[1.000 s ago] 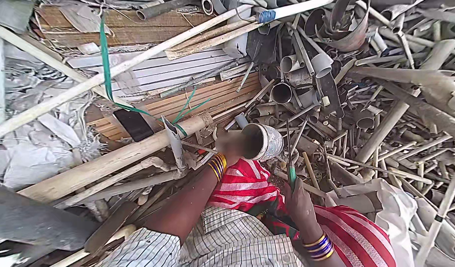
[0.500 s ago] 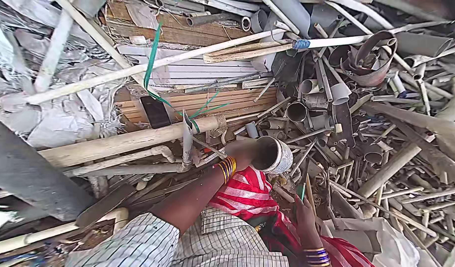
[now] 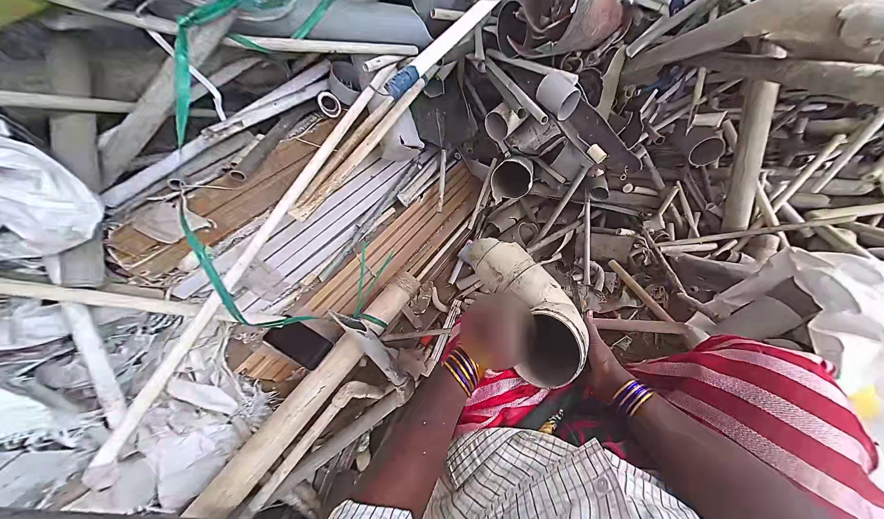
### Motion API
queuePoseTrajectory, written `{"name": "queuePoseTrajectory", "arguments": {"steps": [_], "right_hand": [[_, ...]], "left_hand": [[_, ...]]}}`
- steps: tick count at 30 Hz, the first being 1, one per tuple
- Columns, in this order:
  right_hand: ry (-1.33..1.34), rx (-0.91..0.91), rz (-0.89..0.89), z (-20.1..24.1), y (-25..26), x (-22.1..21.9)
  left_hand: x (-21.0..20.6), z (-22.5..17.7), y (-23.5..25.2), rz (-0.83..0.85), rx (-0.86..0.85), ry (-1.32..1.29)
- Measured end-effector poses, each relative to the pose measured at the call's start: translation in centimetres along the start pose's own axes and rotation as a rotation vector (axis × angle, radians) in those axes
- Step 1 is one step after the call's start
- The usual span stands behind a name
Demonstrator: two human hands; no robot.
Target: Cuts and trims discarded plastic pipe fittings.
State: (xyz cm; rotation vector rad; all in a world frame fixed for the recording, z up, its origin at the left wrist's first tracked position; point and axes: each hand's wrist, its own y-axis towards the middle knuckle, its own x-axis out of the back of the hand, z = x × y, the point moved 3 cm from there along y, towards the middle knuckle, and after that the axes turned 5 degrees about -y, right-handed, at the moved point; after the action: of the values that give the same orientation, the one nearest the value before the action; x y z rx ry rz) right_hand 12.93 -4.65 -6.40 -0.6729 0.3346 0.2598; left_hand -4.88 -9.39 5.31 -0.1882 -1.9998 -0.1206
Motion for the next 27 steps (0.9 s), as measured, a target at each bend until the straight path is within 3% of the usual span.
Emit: {"name": "queuePoseTrajectory", "arguments": {"steps": [4,7,11,15,17,23,27], "right_hand": [[0.04,0.014,0.047,1.6,-0.5,-1.1],[0.096,0.003,0.223,3.1,-1.6,-2.5],[-0.024,0.147,0.35,4.6,-2.0,-3.9],[-0.059,0.154,0.301,4.9,-2.6,-4.0],[-0.109,0.143,0.266,5.2,-2.8,-3.8],[-0.145,0.266,0.022,7.6,-3.4,-2.7],[0.01,0.297,0.023,7.9,-1.9,-2.2]], "left_hand": [[2.3,-0.1,0.5,-0.304,-0.222,0.109],[6.5,-1.2,0.8,-0.285,-0.295,0.242],[10.8,-2.4,0.5,-0.219,-0.354,0.419],[11.5,-3.8,0.3,-0.058,-0.052,0.391],[11.4,-4.1,0.3,-0.057,0.009,0.367],[9.7,-4.7,0.1,-0.2,-0.151,0.355],[7.9,-5.2,-1.4,-0.289,-0.344,0.429]]}}
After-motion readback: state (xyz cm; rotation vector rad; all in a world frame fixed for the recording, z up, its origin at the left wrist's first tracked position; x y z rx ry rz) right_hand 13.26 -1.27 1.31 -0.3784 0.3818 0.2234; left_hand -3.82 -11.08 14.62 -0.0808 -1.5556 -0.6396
